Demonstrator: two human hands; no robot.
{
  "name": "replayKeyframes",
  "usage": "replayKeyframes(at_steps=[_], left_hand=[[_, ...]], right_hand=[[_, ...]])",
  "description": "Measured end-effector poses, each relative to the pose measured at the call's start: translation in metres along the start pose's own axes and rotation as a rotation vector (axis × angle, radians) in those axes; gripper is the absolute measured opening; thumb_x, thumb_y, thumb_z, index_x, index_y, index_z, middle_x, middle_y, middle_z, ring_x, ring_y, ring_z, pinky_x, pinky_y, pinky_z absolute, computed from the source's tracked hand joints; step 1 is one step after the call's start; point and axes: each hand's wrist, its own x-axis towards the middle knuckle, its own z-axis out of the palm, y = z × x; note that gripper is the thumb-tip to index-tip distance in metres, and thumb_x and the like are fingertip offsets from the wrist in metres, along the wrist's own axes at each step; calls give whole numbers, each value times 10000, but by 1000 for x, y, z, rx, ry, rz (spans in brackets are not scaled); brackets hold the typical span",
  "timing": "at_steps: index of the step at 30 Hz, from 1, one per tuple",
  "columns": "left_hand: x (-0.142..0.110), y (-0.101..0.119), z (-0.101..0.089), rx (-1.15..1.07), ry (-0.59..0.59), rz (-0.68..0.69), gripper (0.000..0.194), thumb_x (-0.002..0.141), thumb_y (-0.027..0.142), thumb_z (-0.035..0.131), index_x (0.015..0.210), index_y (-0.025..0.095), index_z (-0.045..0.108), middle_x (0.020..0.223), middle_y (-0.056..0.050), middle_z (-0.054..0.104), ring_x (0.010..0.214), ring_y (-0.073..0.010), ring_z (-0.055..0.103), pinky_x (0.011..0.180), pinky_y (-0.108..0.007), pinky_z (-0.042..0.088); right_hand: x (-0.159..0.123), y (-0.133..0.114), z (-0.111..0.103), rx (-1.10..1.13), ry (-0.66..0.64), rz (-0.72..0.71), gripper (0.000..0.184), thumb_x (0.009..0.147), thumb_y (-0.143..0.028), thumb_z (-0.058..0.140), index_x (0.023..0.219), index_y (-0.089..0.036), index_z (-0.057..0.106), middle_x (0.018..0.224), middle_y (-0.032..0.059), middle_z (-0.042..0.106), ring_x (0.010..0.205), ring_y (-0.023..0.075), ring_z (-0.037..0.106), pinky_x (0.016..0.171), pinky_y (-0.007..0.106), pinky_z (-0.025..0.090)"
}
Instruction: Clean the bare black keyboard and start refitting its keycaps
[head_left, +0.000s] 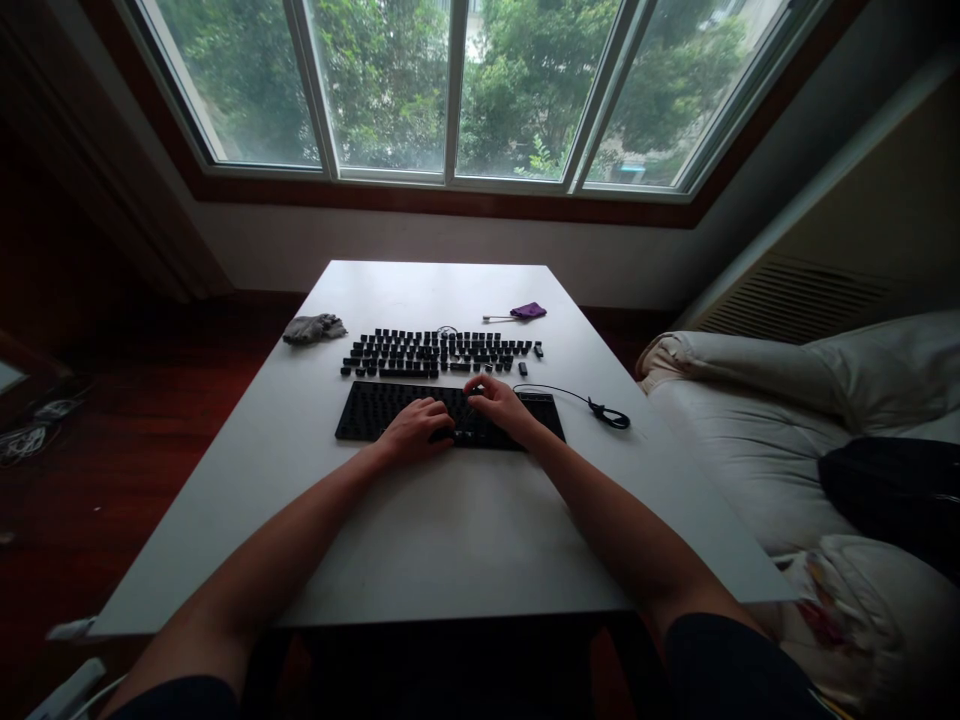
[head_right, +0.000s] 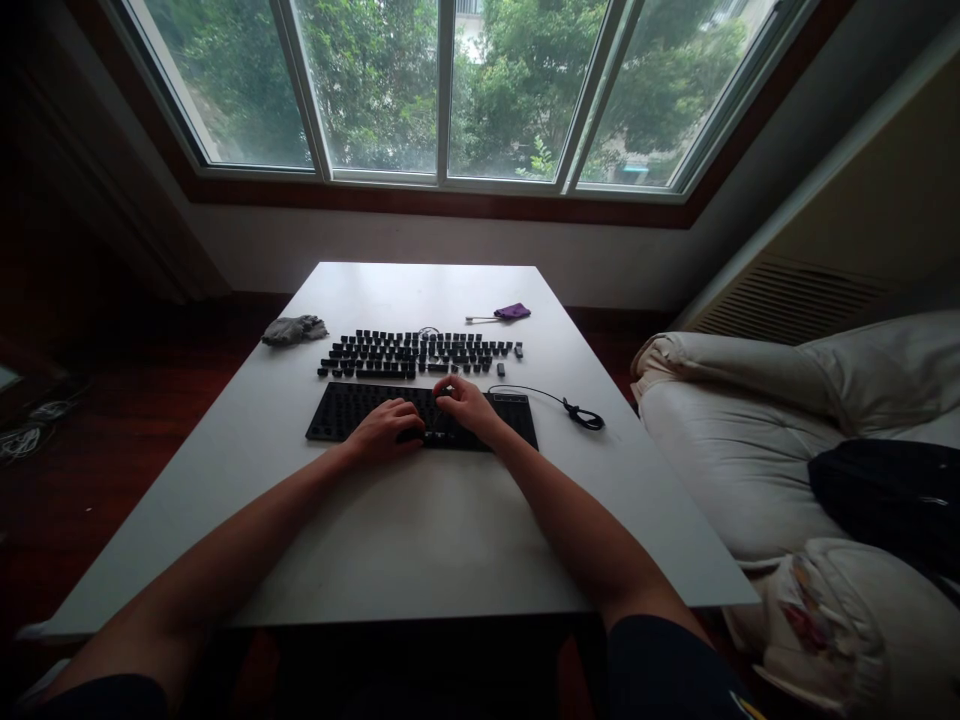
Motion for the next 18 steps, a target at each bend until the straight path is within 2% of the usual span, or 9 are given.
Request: replayKeyframes(at_steps=[3,9,18], left_hand=[[0,0,1,-9,-3,-1,178,886,341,681,1017,222,700,1005,-62,644,957,-227,573,862,-368,443],[0,0,2,-13,11,-17,158,880,332,692,991,220,690,998,-55,646,947,-224,567,860,-371,441],[0,1,1,-9,12,-5,167,891,339,677,1004,217,694,997,-58,644,941,-221,564,871,-373,444]], right_hand=[[1,0,0,-6,18,7,308,775,-429,709,924,-182,602,536,-103,405,467,67,333,449,203,233],[2,4,1,52,-51,98,451,797,-602,699,904,-184,566,516,-75,519,444,79,430,445,199,308],[4,12,3,59,-105,139,479,847,-659,651,867,-188,567,502,-47,597,381,86,472,382,190,347]])
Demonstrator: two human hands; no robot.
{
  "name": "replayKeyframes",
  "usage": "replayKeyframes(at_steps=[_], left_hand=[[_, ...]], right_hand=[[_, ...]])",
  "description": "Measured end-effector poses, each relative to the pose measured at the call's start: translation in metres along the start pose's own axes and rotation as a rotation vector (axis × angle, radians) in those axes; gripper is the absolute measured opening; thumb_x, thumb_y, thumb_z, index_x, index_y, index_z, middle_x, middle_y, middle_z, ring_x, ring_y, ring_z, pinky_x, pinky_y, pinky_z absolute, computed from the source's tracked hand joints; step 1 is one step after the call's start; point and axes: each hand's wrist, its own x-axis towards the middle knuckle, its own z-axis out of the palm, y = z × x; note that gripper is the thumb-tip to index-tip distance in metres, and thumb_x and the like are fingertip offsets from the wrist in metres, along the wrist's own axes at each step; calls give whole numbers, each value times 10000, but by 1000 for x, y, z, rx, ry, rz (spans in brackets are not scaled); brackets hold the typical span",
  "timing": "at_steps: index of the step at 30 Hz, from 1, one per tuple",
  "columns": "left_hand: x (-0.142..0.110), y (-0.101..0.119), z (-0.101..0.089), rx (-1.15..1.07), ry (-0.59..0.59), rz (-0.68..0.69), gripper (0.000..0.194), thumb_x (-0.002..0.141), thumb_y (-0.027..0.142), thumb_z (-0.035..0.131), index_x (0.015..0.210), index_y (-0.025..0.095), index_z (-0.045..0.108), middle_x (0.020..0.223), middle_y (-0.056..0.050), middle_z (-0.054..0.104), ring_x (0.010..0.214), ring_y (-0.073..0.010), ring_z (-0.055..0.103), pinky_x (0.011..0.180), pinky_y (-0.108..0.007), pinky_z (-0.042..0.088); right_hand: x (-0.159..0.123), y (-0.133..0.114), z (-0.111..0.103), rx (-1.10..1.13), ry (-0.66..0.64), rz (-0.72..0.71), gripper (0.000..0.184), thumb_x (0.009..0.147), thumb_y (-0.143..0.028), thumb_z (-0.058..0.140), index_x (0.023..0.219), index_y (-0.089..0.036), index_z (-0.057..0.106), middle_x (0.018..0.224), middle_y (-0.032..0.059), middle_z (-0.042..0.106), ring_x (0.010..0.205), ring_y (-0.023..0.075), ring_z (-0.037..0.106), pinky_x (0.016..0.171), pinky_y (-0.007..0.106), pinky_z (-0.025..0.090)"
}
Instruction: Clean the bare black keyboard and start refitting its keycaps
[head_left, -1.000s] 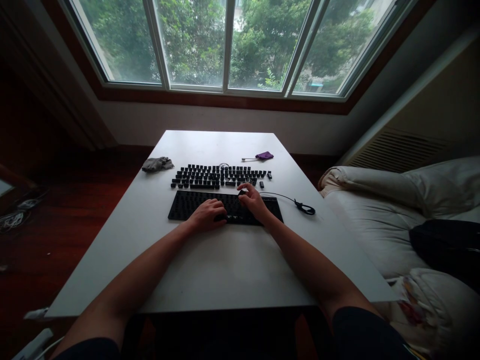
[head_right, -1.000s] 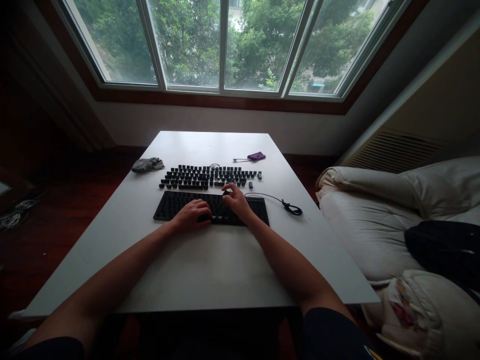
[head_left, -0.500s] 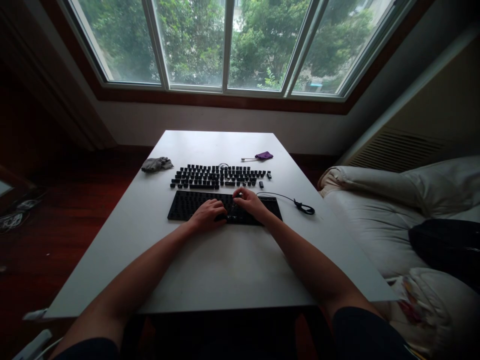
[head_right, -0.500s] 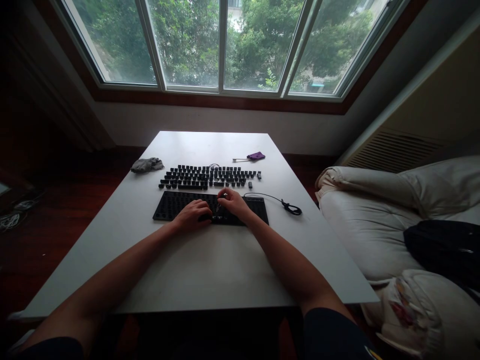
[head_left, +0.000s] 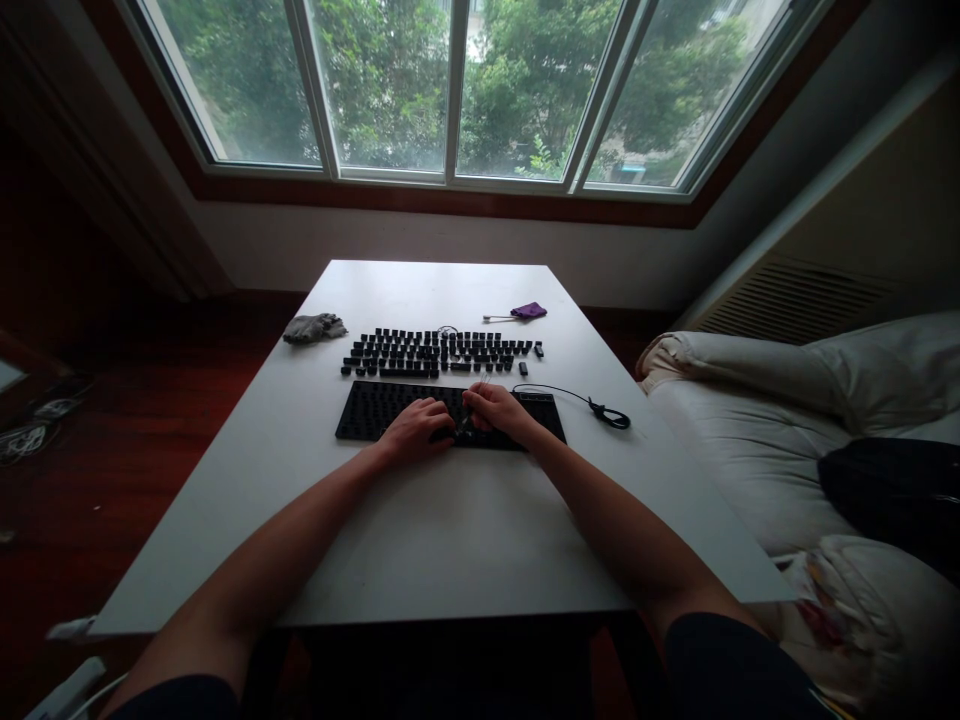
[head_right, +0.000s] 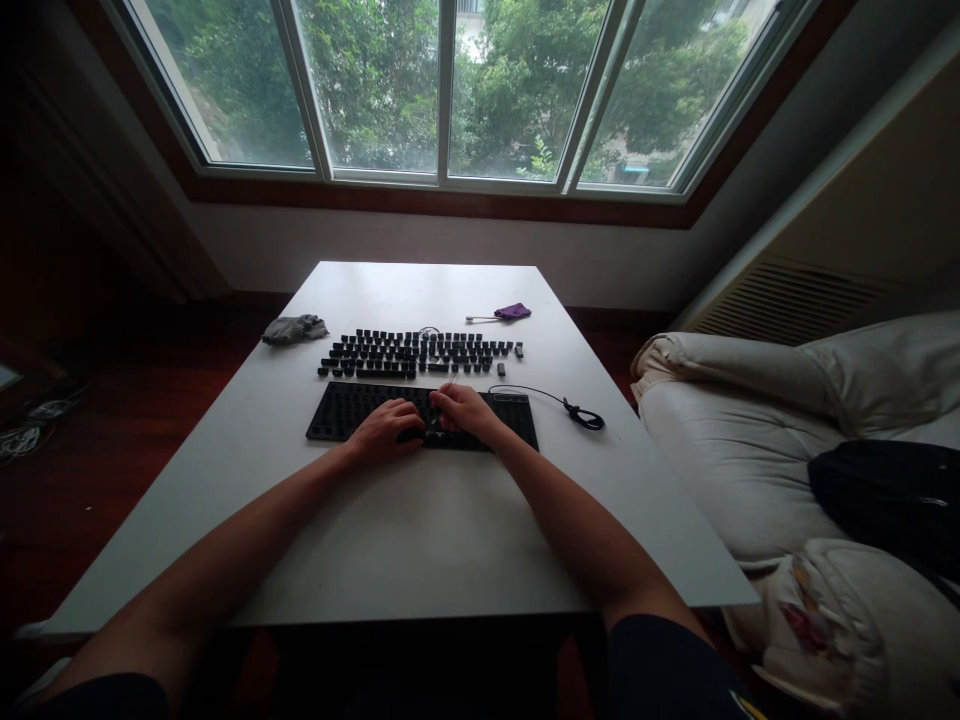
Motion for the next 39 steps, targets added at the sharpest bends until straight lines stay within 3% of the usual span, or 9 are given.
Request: replayKeyframes(at_steps=[10,17,23,30,39], left_hand=[[0,1,2,-2,6,8,156,896,341,663,988,218,695,983,-61,641,942,-221,569,885,-371,447],[-1,-2,5,-15,8,8,162,894,333,665,1005,221,700,1002,-56,641,951,-218,567,914,-384,451],[0,-2,3,-18,-6,3,183,896,359,663,998,209,692,1000,-62,639,942,-221,565,890,-384,458],[1,0,2,-30,-6,-10,159,911,355,642,943,205,683,978,-60,632,929,-212,560,885,-370,458],[1,0,0,-42,-15,-21,172,887,352,669,987,212,688,999,-61,638,942,-221,567,890,-386,456]], right_hand=[[5,0,1,16,25,155,459,939,-624,573,817,-181,572,503,0,626,380,110,534,356,194,402],[-13,-18,5,-239,-152,-130,419,909,-593,618,846,-179,619,561,-24,623,484,113,558,481,207,429],[-24,-27,2,-462,-220,-302,357,915,-534,629,923,-182,687,632,-2,668,563,132,599,559,220,444],[-23,-25,0,-576,-257,-384,288,903,-466,664,1000,-197,702,728,7,710,601,132,593,592,225,438],[-23,-28,-3,-606,-174,-406,270,939,-448,622,996,-190,679,717,11,706,605,134,582,603,228,419]])
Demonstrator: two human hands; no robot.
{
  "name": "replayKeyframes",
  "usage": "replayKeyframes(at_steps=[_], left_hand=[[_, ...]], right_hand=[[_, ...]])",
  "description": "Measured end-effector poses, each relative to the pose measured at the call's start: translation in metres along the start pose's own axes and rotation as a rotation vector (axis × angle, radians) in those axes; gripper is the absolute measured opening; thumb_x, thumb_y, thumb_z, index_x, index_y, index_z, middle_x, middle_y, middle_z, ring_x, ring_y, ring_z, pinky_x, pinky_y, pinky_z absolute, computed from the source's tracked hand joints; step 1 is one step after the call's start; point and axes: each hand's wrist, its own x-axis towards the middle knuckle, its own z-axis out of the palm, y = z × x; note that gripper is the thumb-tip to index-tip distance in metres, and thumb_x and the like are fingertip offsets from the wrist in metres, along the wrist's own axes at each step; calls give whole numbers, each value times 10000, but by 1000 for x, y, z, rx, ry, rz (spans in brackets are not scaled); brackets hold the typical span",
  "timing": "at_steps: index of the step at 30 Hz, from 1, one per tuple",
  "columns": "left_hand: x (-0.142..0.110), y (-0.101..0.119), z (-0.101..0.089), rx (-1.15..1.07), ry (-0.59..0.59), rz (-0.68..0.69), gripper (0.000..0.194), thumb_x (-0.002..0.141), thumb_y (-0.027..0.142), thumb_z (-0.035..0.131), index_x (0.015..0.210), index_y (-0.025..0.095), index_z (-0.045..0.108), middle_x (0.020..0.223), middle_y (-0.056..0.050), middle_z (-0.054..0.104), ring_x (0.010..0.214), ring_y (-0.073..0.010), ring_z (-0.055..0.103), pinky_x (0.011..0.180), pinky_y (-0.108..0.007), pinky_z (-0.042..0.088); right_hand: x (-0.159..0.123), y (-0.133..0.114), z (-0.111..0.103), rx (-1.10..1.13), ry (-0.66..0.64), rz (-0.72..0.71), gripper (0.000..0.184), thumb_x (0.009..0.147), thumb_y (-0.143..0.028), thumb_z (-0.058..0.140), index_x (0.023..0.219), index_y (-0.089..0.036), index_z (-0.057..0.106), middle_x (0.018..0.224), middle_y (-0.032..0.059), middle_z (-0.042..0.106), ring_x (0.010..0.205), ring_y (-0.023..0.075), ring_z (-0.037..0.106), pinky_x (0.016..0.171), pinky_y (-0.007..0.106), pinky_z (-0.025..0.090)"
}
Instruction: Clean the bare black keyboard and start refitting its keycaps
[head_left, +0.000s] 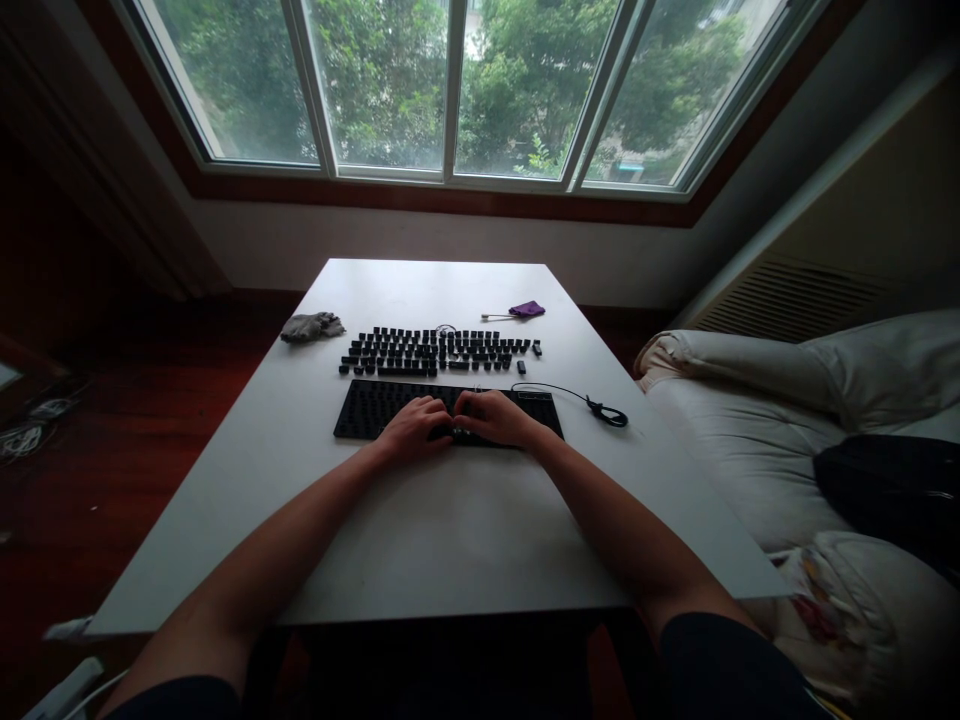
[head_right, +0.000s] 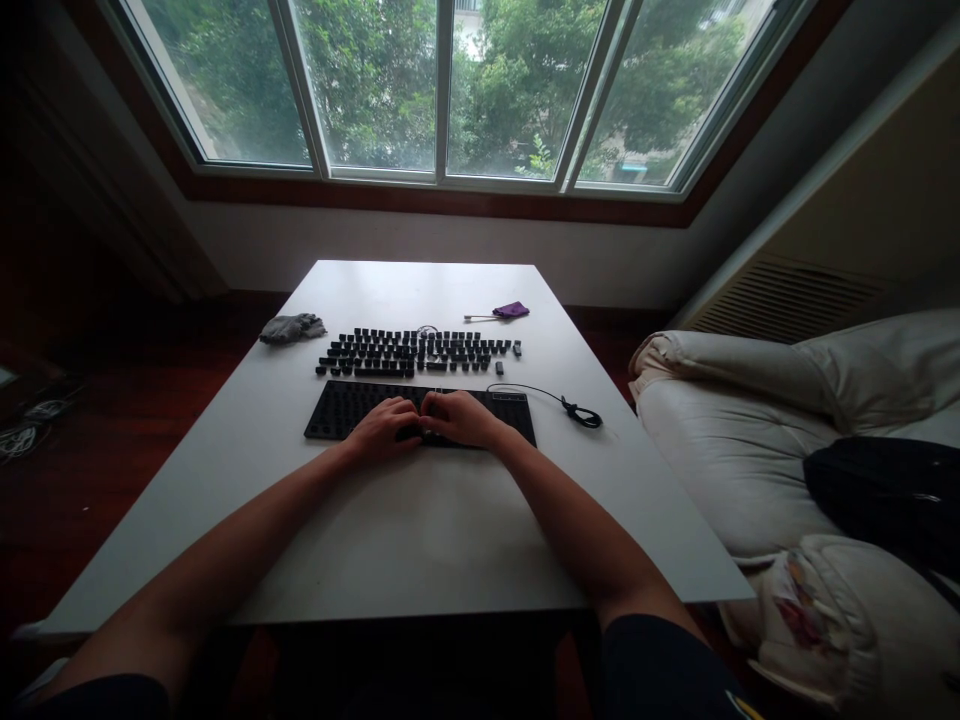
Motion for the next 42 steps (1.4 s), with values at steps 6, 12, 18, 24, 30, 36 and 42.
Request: replayKeyframes(at_steps=[6,12,18,24,30,36,42], left_hand=[[0,0,0,9,-5,12,178,893,353,666,1004,214,685,1011,-64,635,953,-225,565,878,-382,455],[0,0,0,25,-8,22,208,893,390,683,1011,218,685,1017,-64,631,952,-224,561,898,-380,449],[0,0,2,48,-7,19,186,928,378,641,1020,224,686,1027,-66,634,952,-221,558,876,-372,439],[0,3,0,12,6,5,160,923,363,636,994,226,681,995,-56,634,936,-217,557,873,-372,439],[1,4,0,-10,6,-12,164,921,368,638,1004,234,687,1003,-53,641,943,-217,558,884,-374,436],[1,3,3,12,-3,-1,178,931,387,636,1003,235,693,1007,-52,648,942,-217,562,860,-366,422],[1,3,4,6,9,-8,174,929,382,636,1004,237,696,1013,-53,651,939,-217,566,879,-372,426]], right_hand=[[0,1,-5,60,-51,32,276,926,-454,641,995,-191,690,756,20,727,619,140,598,597,233,432],[0,6,-7,139,-51,117,281,925,-432,640,1019,-172,687,743,22,727,639,150,644,593,234,462],[-1,6,-8,260,-112,137,308,910,-432,662,1054,-160,675,796,46,747,709,164,694,637,243,511],[2,9,-6,324,-69,239,333,891,-472,686,992,-155,669,736,46,743,678,169,704,610,246,514],[7,14,1,525,-41,347,284,881,-423,696,926,-151,628,649,19,714,608,150,681,580,242,523],[15,15,8,520,-8,484,148,912,-296,634,854,-163,601,559,7,675,515,134,633,488,214,474],[9,16,6,491,-94,372,204,913,-362,647,928,-160,625,652,12,694,603,139,660,543,216,491]])
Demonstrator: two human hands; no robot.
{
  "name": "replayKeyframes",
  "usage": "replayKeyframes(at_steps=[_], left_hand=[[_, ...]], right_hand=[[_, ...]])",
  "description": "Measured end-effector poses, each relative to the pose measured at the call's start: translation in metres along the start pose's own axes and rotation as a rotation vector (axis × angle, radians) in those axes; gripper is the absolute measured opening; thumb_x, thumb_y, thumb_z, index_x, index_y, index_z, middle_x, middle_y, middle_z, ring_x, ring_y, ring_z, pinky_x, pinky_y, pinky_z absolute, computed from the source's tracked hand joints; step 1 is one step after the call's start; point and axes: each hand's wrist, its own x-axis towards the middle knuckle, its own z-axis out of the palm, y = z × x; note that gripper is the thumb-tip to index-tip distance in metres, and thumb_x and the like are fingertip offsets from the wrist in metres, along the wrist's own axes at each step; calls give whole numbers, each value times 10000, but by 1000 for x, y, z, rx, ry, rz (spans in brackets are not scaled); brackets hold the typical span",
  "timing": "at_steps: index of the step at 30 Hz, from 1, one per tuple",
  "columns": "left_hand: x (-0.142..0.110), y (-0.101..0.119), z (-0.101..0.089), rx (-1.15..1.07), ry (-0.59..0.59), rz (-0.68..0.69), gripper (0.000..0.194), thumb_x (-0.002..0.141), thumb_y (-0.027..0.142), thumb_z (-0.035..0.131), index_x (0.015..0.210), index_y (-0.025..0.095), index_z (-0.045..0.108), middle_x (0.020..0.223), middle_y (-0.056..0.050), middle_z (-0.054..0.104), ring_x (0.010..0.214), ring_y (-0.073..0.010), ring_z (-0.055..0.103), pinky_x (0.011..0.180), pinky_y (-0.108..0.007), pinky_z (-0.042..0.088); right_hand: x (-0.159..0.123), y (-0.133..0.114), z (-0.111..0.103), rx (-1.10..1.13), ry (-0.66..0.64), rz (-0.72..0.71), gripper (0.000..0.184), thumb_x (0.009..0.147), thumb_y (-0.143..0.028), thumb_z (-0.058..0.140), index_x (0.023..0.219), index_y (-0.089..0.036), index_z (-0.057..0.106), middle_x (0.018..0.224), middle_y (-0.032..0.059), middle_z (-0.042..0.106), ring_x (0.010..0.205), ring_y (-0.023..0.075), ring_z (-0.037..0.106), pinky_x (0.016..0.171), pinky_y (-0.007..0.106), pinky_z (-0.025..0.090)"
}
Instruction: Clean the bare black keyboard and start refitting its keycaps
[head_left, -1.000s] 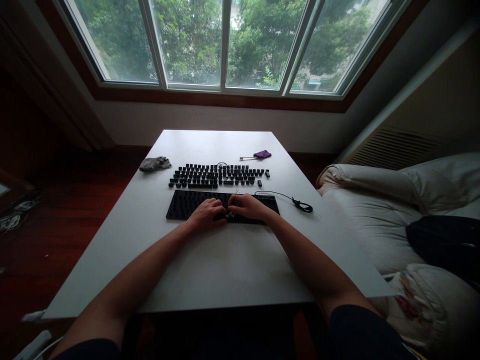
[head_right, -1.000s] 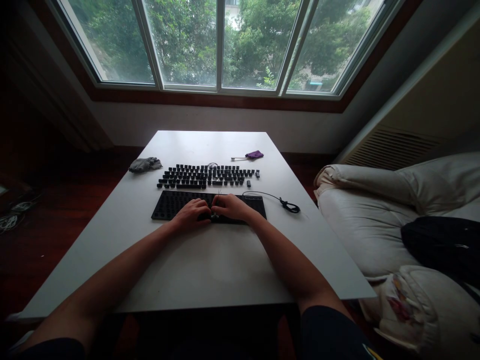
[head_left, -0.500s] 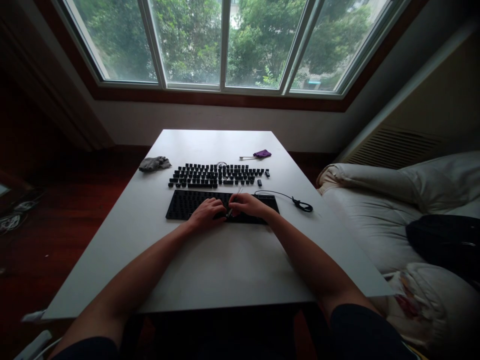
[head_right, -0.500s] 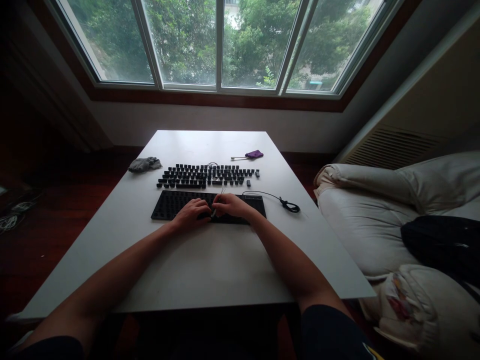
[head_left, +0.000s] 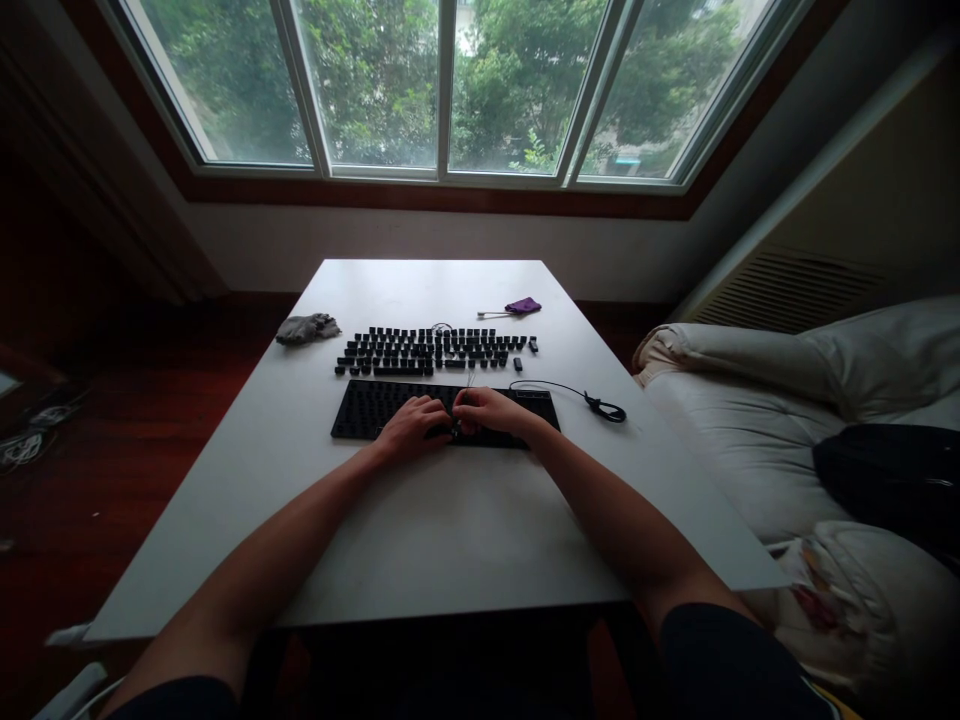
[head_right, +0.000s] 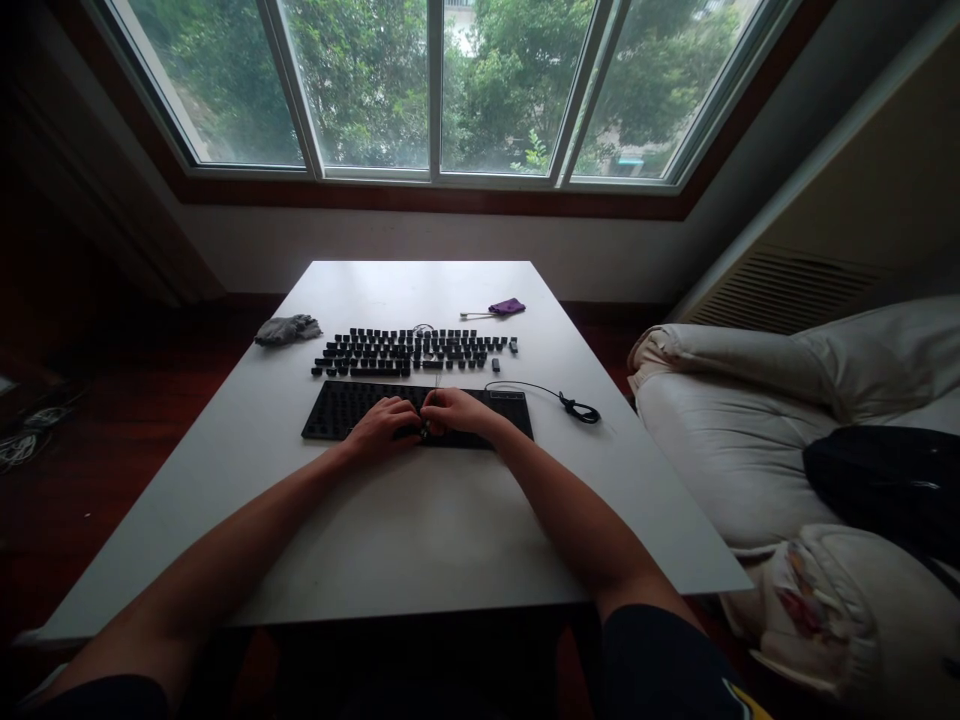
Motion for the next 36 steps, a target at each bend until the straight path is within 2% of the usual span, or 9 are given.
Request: replayKeyframes(at_steps=[5,11,20,26,28,33,36], left_hand=[[0,-1,-1,-28,-4,6,195,920,360,648,1065,238,698,1020,-57,651,949,-218,564,901,-377,435],[1,-2,-1,-32,-2,-5,177,915,374,655,1016,234,695,1008,-53,654,949,-219,567,888,-374,436],[0,-4,0,-57,15,10,161,908,372,666,984,234,702,1016,-52,678,946,-224,586,885,-383,441],[1,-3,1,-198,90,-62,163,903,340,666,1014,225,700,1029,-56,685,941,-206,637,876,-353,478],[1,-2,0,-199,95,-69,153,888,330,683,996,223,698,1020,-52,687,939,-207,642,885,-356,479],[0,1,-2,-212,133,-140,146,880,319,677,985,218,675,979,-35,683,868,-184,641,848,-338,484],[0,3,-2,-155,125,-114,144,862,317,692,965,218,672,985,-37,690,899,-197,646,853,-348,466]], right_hand=[[-2,10,2,-17,-15,-147,361,888,-509,677,978,-162,638,688,7,683,631,143,655,578,228,496],[2,20,8,61,52,-187,453,849,-589,704,924,-148,634,620,-3,650,562,126,607,549,221,465],[5,25,9,147,74,-193,409,857,-550,704,912,-155,619,587,-8,642,538,125,591,532,223,455],[10,27,10,261,174,-205,380,864,-548,666,879,-179,574,547,-29,617,484,123,563,498,227,434],[10,27,11,242,183,-205,360,857,-521,680,871,-176,580,534,-36,604,469,114,534,483,220,407],[9,24,12,260,305,-222,331,868,-498,645,805,-184,562,485,-59,533,433,89,451,453,208,327],[7,22,13,210,252,-206,318,848,-484,661,816,-180,573,490,-62,526,434,86,439,448,204,311]])
